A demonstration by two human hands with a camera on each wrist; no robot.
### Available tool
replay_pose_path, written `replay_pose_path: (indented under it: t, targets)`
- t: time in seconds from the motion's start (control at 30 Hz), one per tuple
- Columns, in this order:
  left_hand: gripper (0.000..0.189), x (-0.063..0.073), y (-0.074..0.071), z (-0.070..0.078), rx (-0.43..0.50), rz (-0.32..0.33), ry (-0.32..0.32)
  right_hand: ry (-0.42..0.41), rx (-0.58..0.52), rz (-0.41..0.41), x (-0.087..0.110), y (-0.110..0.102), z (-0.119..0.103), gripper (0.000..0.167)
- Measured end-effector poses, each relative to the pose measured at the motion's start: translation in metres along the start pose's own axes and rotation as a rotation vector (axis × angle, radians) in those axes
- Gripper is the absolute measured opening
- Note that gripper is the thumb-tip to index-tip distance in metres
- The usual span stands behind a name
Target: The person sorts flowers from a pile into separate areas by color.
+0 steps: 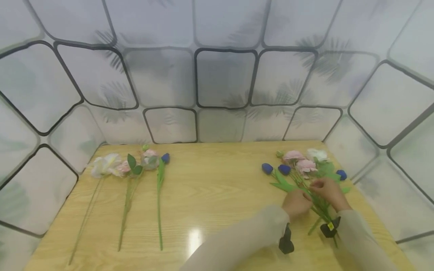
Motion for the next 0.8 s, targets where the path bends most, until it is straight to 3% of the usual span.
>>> replay_pose_path:
  t: [0.33,0.5,0.63,0.8]
  targets:
    - [0.012,-0.002,0.007,-0.005,0.178,0.117,-0.045,-0.048,0.017,-0.017,-0.001,0.003,-0.006,0.025]
    - [0.012,-0.003,0.013,-0.009,0.267,0.141,-0.096,-0.052,0.000,-0.015,0.000,0.001,-0.006,0.022]
    - [0.012,-0.003,0.015,-0.009,0.281,0.131,-0.114,-0.032,-0.044,-0.026,0.000,0.001,-0.003,0.023]
    - [0.011,-0.004,0.017,-0.006,0.196,0.100,-0.089,-0.043,-0.077,-0.018,0.000,0.002,-0.001,0.024]
Point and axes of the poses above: each hand's wrist, its own x-axis away from the middle knuckle, its own y-axis out of the palm, z = x × y, the point moved 5 cm from there along -x, towards the middle knuckle, and after that the axes turned 15 degrees about y, right-handed, at the moved point
